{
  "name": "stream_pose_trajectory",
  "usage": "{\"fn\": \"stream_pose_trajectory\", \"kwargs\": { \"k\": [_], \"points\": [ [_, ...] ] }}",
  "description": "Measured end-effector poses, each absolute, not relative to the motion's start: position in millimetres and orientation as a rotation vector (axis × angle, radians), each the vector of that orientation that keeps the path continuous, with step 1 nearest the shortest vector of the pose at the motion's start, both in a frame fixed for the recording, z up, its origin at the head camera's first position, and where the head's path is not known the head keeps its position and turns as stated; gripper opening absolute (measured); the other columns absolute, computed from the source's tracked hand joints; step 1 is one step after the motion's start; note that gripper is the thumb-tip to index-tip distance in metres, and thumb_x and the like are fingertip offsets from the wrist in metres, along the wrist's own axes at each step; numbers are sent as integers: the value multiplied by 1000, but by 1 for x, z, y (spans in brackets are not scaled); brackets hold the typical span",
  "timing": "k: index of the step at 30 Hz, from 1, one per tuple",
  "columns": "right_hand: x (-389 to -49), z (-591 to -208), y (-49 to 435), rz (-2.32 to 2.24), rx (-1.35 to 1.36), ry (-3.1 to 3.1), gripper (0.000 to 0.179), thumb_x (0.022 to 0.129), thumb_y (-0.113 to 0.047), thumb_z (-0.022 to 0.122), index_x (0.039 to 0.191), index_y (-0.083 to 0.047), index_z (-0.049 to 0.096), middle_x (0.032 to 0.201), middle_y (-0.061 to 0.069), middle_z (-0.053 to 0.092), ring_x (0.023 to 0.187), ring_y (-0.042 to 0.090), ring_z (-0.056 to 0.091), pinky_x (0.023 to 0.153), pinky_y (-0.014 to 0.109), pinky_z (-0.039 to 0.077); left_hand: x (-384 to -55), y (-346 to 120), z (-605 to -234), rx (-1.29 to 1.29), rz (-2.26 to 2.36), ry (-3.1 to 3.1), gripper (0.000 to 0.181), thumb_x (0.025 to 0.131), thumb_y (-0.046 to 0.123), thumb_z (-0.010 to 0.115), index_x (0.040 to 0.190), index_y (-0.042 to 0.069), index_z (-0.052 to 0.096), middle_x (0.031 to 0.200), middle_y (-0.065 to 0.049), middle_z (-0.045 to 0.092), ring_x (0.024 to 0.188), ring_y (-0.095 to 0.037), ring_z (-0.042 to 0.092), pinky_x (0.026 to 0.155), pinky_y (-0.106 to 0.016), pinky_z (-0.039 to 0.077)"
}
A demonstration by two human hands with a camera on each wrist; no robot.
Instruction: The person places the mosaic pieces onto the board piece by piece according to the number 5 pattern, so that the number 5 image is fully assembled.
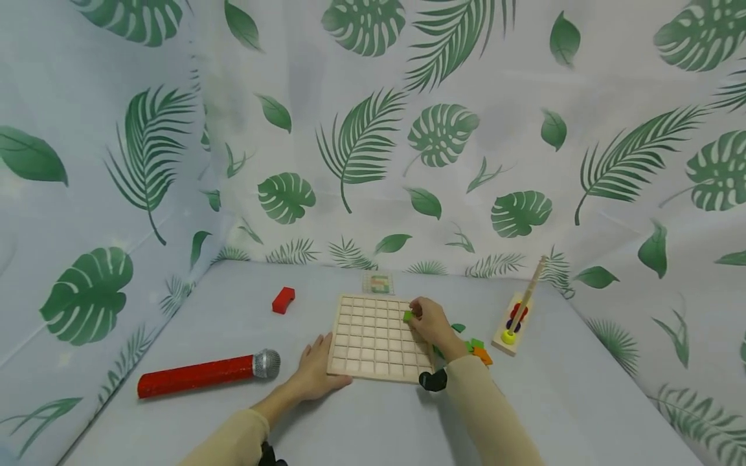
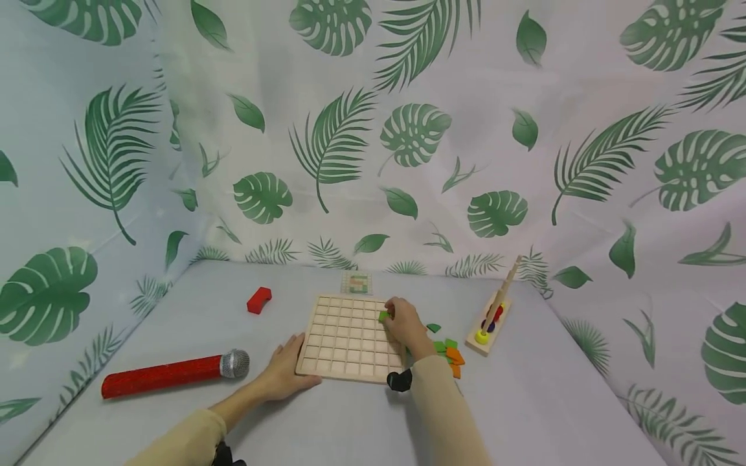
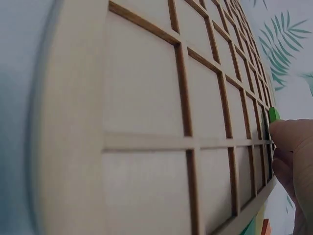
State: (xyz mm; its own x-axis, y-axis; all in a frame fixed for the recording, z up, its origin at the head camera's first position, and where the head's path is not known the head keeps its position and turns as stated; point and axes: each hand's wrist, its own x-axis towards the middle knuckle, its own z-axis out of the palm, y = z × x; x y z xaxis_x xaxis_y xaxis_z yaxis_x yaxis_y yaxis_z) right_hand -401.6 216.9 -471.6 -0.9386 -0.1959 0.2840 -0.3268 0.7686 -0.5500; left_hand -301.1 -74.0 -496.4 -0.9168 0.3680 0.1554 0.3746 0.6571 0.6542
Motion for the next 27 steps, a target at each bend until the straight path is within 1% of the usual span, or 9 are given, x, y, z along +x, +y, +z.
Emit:
{"fn": "stream_pose_trajectory", "kwargs": {
  "k": [7,12,21,27],
  "points": [
    [-411,-480,215,864,373,-2811,25,84,1,66,109,3,60,97,10,61,91,25,59,78,38,51,-299,-71,-495,-666,-1128,-2864,96,80,35,75,143,-13,20,145,-31,27,137,-45,16,109,-60,10],
    [-417,-479,212,861,403,-2803,25,85,3,64,110,4,60,97,11,61,92,26,59,78,39,51,-299,-73,-490,-650,-1141,-2862,95,80,33,75,142,-13,20,144,-32,27,136,-47,16,108,-60,10],
    [-413,-481,215,898,359,-2766,28,83,6,65,110,6,59,99,13,61,92,27,59,79,39,51,-299,-72,-492,-652,-1149,-2871,96,80,35,75,143,-12,20,145,-32,27,137,-45,16,109,-59,10],
    [-411,-483,216,952,376,-2729,28,85,4,62,113,6,59,103,16,61,93,28,60,78,38,52,-299,-73,-492,-613,-1176,-2850,96,79,33,77,143,-11,21,144,-32,27,137,-46,17,109,-59,10]
  ]
}}
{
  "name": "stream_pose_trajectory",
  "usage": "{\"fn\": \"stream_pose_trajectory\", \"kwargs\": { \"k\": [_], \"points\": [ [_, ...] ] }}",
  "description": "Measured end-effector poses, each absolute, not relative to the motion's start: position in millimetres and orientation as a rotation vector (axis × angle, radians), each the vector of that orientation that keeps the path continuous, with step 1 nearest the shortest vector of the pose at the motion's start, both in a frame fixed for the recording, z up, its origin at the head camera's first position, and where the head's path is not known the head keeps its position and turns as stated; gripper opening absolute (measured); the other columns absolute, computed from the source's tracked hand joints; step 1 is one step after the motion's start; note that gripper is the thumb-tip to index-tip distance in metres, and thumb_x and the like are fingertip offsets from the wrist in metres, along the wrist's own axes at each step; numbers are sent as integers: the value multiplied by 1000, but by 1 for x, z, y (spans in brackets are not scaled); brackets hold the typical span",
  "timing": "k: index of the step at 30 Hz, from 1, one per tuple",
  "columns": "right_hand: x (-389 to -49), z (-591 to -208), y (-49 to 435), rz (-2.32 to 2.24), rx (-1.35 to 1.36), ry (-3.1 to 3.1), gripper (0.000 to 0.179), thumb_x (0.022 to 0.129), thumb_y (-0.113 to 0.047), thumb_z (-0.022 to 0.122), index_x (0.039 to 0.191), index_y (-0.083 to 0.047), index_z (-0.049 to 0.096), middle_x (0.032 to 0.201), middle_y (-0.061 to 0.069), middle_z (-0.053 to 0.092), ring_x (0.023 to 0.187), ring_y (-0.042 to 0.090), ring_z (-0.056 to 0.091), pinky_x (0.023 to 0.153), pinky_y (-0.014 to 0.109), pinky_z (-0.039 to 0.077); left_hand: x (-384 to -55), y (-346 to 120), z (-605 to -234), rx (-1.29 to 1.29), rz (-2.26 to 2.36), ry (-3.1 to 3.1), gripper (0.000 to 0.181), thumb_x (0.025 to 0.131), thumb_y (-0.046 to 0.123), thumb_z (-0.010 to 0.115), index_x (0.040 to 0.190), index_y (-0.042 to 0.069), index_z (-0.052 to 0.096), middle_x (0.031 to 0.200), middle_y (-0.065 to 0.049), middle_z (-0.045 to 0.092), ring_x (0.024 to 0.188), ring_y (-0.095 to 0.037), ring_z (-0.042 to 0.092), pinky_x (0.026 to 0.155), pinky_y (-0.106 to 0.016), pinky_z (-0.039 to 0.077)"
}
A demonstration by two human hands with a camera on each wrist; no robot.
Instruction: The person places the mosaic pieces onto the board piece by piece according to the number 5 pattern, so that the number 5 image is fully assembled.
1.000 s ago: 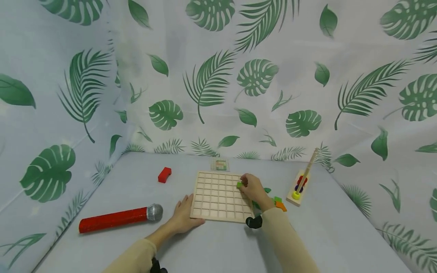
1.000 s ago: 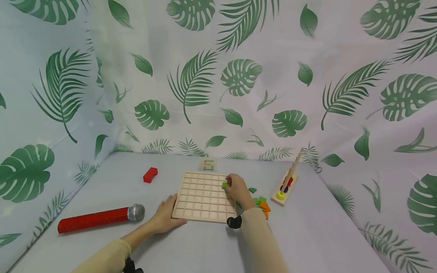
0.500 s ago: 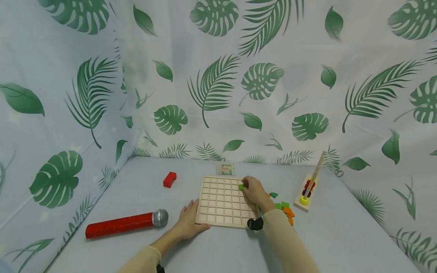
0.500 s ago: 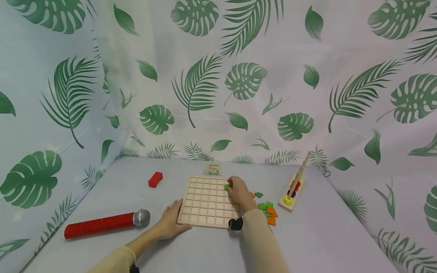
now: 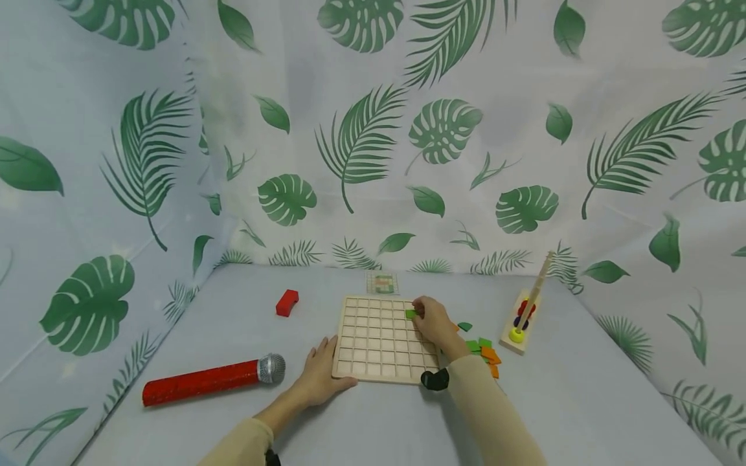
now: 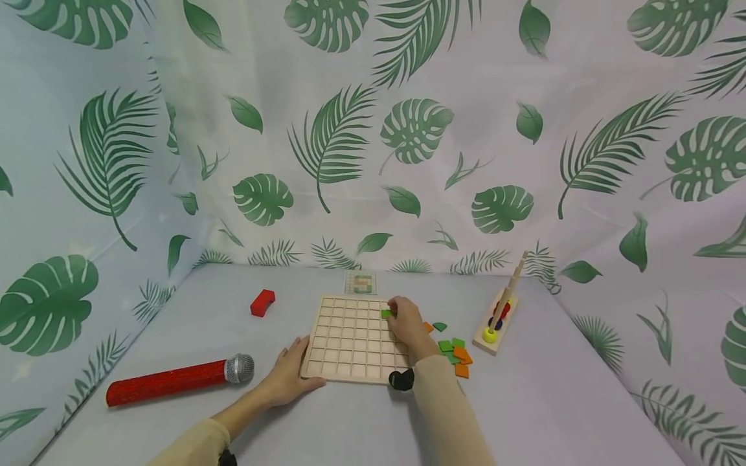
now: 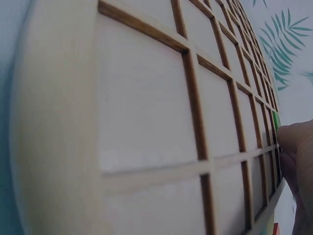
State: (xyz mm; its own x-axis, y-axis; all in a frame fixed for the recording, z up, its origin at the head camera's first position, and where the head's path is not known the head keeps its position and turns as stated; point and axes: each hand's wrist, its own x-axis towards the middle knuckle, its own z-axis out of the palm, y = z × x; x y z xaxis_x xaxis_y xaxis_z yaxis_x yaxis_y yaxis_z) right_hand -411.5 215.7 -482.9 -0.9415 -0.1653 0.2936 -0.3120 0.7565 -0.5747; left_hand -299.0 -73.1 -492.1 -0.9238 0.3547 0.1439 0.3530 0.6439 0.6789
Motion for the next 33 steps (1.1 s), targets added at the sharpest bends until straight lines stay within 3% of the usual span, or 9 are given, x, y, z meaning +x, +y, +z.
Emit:
{"fn": "stream_pose_trajectory", "kwargs": {
  "k": [7,15,33],
  "points": [
    [-400,-472,241,938,364,-2644,25,88,3,60,112,8,59,101,19,62,92,30,60,78,43,52,-304,-71,-490,636,1176,2863,95,79,32,77,143,-12,22,144,-32,28,136,-46,17,109,-58,11],
    [-391,-466,273,898,202,-2747,21,88,-5,63,107,2,61,94,11,63,85,24,60,75,40,52,-307,-73,-488,644,1178,2882,94,79,32,77,143,-12,23,144,-31,28,136,-46,18,109,-59,11],
    [-358,-465,296,797,422,-2923,17,84,-4,69,100,-3,64,88,1,63,83,16,60,77,36,53,-300,-75,-492,642,1178,2873,93,79,29,77,141,-13,23,143,-33,29,135,-48,18,107,-61,12]
  ]
}}
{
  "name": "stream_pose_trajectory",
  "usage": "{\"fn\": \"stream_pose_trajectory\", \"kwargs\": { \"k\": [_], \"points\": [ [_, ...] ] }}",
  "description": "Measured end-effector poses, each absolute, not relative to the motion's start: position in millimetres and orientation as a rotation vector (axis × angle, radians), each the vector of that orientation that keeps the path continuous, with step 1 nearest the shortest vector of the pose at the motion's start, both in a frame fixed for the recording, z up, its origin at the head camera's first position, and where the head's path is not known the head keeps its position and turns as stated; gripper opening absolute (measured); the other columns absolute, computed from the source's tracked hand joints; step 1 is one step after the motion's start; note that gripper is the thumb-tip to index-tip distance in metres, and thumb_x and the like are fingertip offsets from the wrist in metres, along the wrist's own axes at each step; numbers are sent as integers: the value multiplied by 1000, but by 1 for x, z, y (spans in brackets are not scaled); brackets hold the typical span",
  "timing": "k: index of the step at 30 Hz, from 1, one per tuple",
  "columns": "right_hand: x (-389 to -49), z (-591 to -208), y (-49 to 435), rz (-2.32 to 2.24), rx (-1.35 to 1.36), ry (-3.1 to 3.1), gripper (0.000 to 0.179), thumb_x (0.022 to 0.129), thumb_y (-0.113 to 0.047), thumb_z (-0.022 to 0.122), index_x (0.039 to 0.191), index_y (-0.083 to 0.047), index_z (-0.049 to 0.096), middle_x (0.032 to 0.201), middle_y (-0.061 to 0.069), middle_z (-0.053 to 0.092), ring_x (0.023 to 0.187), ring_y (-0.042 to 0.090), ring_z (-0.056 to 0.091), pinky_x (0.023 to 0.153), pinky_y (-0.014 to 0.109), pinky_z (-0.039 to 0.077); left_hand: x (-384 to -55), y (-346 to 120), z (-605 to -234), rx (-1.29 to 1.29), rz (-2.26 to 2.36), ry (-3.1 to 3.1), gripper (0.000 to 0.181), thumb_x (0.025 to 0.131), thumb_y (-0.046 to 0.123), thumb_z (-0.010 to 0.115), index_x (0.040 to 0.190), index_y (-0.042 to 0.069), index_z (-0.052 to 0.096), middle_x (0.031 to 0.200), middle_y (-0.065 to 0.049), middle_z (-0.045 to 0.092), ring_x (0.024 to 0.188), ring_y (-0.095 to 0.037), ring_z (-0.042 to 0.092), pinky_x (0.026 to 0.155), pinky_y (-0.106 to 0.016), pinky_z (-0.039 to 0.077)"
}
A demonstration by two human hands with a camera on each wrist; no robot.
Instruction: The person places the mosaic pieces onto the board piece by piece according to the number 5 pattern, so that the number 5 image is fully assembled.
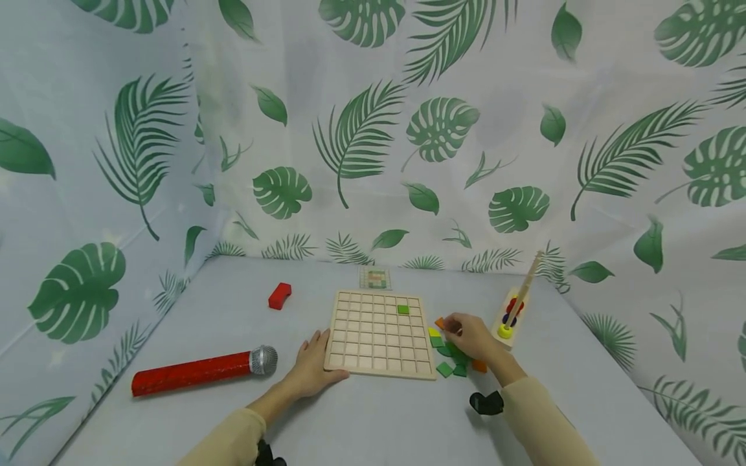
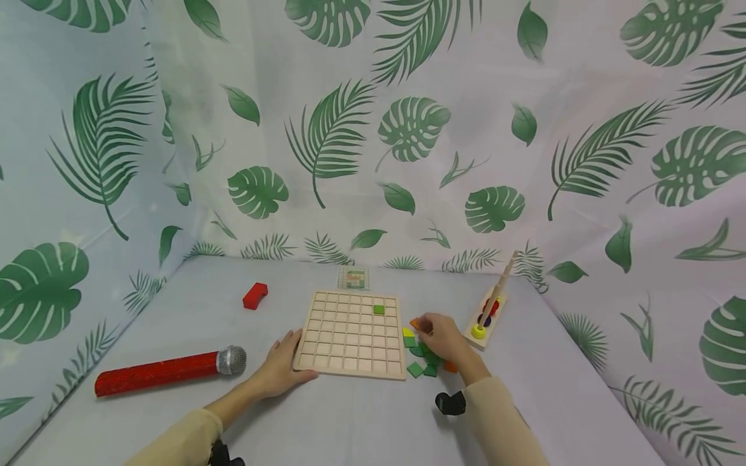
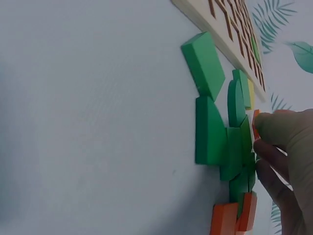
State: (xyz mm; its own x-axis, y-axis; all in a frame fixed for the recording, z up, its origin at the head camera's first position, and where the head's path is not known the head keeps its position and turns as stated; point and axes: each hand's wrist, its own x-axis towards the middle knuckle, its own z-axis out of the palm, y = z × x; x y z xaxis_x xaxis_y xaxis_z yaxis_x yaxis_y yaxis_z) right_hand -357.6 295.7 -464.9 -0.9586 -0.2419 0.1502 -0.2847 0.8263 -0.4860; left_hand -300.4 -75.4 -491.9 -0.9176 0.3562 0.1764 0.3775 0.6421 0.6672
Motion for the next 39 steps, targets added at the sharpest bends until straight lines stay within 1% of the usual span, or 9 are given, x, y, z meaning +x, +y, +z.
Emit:
{"fn": "stream_pose_trajectory", "kwargs": {
  "k": [5,10,16,23,30,35,39],
  "points": [
    [-348,-469,300,769,475,-2952,15,84,-2,69,98,-8,65,88,-4,63,83,13,59,79,37,53,-297,-76,-494,-626,-1159,-2818,93,78,30,78,141,-13,24,143,-33,30,135,-48,19,107,-61,12],
    [-338,-473,305,742,528,-2955,17,82,0,69,98,-8,67,89,-4,65,84,13,60,79,37,53,-295,-75,-498,-643,-1149,-2822,93,78,31,77,142,-12,25,143,-31,31,135,-48,19,107,-62,12],
    [-332,-471,311,691,502,-2961,20,81,-1,70,99,-10,67,89,-6,65,85,12,60,81,38,52,-299,-73,-500,-641,-1147,-2820,94,79,33,76,142,-12,24,143,-31,30,136,-47,19,108,-60,12],
    [-327,-467,316,703,477,-3004,25,79,1,72,102,-9,67,94,-4,66,89,16,61,85,42,51,-297,-74,-496,-638,-1142,-2817,94,78,31,77,141,-13,25,143,-32,31,135,-47,19,108,-60,13],
    [-326,-463,322,764,347,-3075,28,80,0,71,106,-11,67,96,-4,65,90,15,59,87,42,50,-297,-74,-494,-638,-1150,-2816,94,78,31,78,141,-13,25,142,-32,31,135,-47,20,108,-60,13],
    [-330,-461,322,809,378,-3049,30,80,-4,73,108,-9,66,99,-3,65,91,17,60,87,43,50,-299,-75,-492,-624,-1170,-2799,93,78,30,78,141,-13,25,142,-33,31,135,-48,19,108,-60,11],
    [-329,-464,320,781,386,-3018,28,80,-6,74,107,-9,66,98,-2,65,90,16,59,86,42,51,-299,-74,-494,-634,-1160,-2801,93,78,30,78,142,-12,25,143,-31,31,135,-48,19,108,-61,11]
  ]
}}
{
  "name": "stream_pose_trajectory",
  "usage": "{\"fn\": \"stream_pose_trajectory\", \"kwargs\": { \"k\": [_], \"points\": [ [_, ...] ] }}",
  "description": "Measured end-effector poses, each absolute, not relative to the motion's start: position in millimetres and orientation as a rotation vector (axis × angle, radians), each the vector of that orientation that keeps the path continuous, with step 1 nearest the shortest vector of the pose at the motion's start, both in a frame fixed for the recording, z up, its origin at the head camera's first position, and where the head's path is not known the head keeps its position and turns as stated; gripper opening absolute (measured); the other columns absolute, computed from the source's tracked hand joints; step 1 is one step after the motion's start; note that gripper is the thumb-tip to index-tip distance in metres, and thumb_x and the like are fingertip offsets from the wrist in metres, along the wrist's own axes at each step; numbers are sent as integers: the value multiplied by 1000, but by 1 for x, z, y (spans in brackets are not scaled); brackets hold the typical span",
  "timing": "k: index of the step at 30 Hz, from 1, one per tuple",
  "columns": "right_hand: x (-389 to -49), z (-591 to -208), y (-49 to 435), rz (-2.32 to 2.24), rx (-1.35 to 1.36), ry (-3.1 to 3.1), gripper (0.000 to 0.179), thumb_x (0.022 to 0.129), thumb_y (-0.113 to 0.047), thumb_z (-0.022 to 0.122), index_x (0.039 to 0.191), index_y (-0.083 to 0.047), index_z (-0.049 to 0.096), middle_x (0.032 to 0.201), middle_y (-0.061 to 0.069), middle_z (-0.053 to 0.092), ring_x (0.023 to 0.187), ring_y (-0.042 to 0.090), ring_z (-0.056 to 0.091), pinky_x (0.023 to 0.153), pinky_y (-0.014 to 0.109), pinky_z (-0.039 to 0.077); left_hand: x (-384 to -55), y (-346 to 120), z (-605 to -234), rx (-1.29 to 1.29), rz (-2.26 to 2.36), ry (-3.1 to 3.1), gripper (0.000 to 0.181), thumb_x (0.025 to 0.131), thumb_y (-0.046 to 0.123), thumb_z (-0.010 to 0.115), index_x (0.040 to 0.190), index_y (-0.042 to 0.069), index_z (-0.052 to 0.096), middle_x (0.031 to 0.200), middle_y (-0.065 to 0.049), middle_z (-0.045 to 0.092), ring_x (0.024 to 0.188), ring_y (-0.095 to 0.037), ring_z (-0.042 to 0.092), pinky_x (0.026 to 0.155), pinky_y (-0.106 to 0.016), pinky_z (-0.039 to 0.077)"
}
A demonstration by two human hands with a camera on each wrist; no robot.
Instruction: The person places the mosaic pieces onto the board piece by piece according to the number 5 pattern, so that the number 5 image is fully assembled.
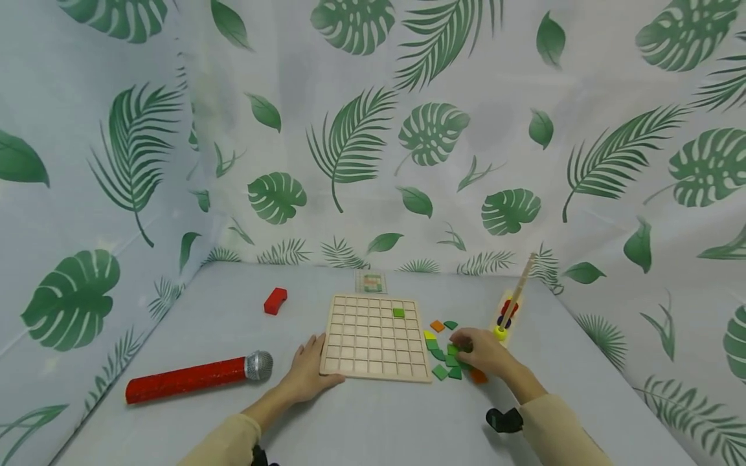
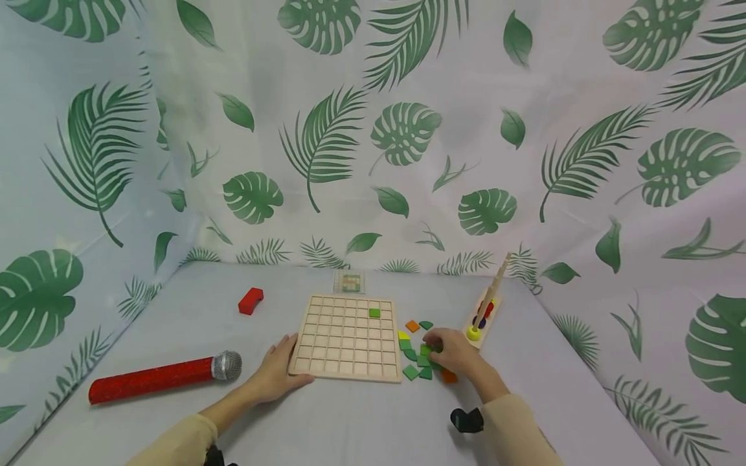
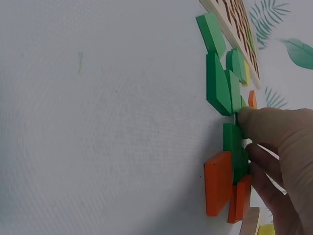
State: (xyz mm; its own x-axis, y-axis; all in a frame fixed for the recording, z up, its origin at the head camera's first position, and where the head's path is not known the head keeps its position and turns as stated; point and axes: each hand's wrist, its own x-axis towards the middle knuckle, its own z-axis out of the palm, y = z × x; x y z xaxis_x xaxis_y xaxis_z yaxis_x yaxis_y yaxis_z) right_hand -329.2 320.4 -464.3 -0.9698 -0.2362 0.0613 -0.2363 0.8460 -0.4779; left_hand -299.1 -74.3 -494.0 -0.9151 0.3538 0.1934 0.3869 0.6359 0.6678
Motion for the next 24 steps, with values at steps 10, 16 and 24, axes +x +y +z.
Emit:
{"fn": "stream_pose_trajectory", "kwargs": {
  "k": [10,16,24],
  "points": [
    [-333,-473,313,692,389,-2921,25,79,-3,73,102,-5,66,92,-1,63,83,14,57,78,37,52,-299,-74,-494,-645,-1150,-2800,92,78,29,78,143,-10,25,144,-29,31,135,-48,18,107,-62,10],
    [-336,-475,307,735,394,-2887,26,79,-2,73,103,-3,65,92,1,63,86,16,60,78,36,53,-297,-75,-492,-643,-1171,-2806,92,78,30,78,143,-10,25,145,-29,31,135,-48,18,107,-63,11],
    [-342,-467,307,737,377,-2834,24,81,-1,71,103,0,65,94,7,64,87,22,60,80,42,53,-299,-75,-492,-634,-1144,-2823,94,78,31,78,142,-12,25,144,-30,30,136,-47,18,107,-61,12]
  ]
}}
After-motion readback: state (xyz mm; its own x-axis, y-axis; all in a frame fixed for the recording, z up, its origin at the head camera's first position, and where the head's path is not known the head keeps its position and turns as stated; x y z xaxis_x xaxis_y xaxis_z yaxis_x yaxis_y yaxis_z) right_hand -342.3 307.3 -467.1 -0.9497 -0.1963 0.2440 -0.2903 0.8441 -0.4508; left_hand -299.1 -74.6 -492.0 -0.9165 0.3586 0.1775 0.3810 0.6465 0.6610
